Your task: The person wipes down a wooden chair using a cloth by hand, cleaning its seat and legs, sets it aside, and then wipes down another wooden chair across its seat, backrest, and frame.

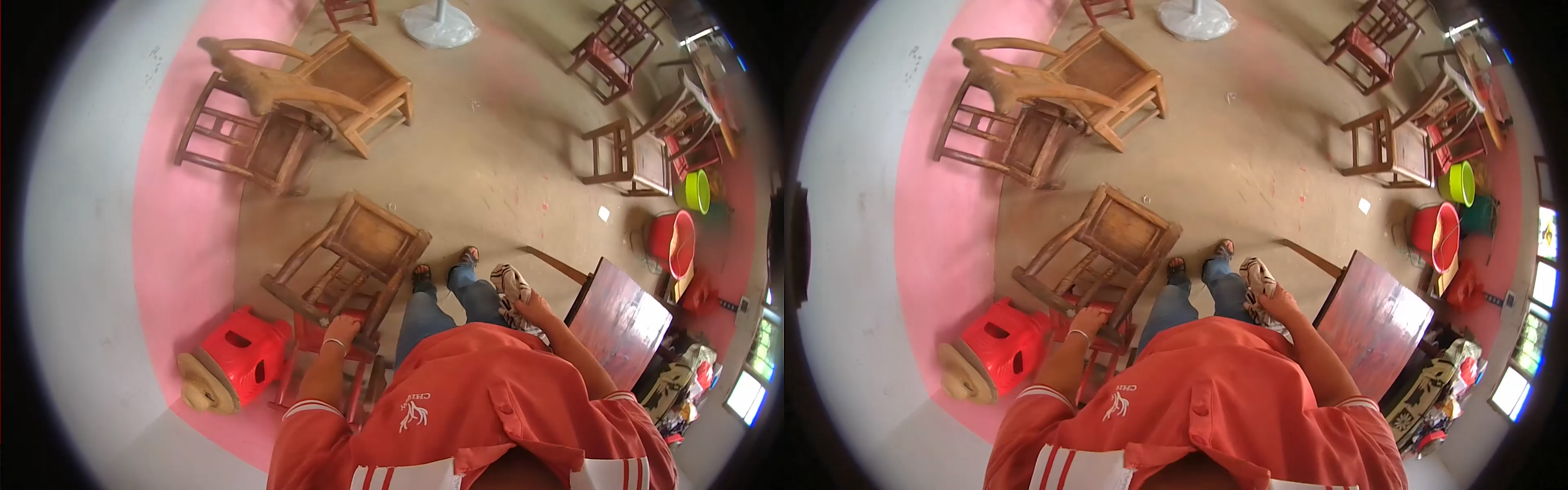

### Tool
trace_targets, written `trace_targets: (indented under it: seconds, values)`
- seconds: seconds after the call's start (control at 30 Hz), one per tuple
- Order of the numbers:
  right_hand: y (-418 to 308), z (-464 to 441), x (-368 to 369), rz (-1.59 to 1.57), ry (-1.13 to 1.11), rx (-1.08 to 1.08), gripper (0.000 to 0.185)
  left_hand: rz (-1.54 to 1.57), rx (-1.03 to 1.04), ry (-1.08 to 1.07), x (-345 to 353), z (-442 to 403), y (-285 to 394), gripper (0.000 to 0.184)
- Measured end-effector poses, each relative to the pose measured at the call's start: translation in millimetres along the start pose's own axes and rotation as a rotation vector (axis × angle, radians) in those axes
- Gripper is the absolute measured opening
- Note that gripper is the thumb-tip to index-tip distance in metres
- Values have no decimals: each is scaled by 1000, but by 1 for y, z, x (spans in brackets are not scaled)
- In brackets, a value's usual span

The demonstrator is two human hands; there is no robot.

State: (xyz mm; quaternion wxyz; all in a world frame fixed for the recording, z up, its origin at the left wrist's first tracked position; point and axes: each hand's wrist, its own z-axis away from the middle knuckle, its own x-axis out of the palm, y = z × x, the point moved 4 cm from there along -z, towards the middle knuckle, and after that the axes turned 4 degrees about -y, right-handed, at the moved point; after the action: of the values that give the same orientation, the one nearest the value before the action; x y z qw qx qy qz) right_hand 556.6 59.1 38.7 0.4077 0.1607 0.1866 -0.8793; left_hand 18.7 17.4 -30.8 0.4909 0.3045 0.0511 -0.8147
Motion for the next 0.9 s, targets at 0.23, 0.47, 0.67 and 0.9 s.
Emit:
trace_targets:
  seconds: [0.23,0.47,0.67,0.9]
  values:
    - [-55,0,14,148,77,-58,72,-71,-122,30,-3,17,5,38]
    - [-80,-7,5,237,93,-184,68,-29,-171,9,16,-12,-6,25]
    - [-97,-15,-5,354,50,-250,65,-52,-277,32,8,11,8,27]
    - [-114,-26,-4,425,-30,-322,64,751,-936,809,15,110,41,52]
